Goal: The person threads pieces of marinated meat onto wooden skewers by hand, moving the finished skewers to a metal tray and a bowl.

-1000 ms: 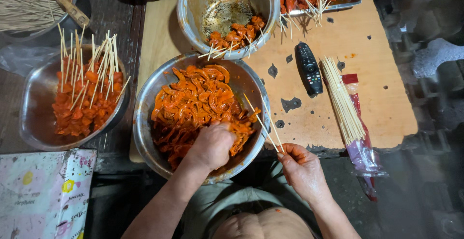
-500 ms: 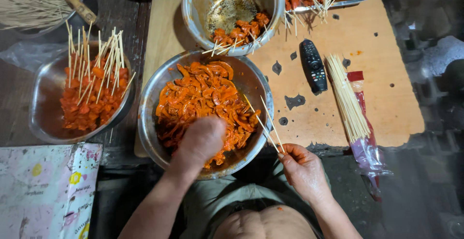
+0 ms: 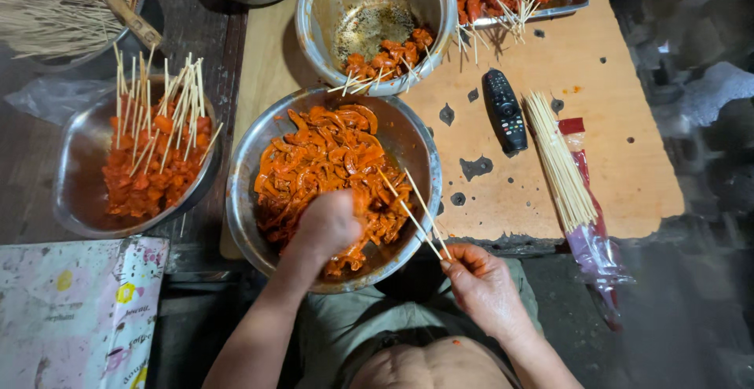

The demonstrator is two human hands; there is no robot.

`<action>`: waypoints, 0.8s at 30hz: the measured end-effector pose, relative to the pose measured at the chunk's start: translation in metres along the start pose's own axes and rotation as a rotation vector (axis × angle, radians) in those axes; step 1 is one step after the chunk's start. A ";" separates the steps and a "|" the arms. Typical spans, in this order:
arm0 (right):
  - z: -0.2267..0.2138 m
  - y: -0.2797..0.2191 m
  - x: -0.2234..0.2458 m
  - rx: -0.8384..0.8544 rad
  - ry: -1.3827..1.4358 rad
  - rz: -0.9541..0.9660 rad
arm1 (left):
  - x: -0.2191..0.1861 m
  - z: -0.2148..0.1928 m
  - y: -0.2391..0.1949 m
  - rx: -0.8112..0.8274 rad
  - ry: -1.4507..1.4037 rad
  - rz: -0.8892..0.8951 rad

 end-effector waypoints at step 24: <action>0.006 0.011 -0.004 0.181 0.141 -0.041 | -0.011 -0.023 -0.036 -0.112 -1.321 -0.044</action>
Point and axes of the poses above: each hand's wrist, its own y-axis towards the middle knuckle, its own z-axis out of the palm, x = y × z, the point moved 2 cm from there along y, towards the middle knuckle, and after that the axes turned 7 degrees about x, right-handed, at the moved point
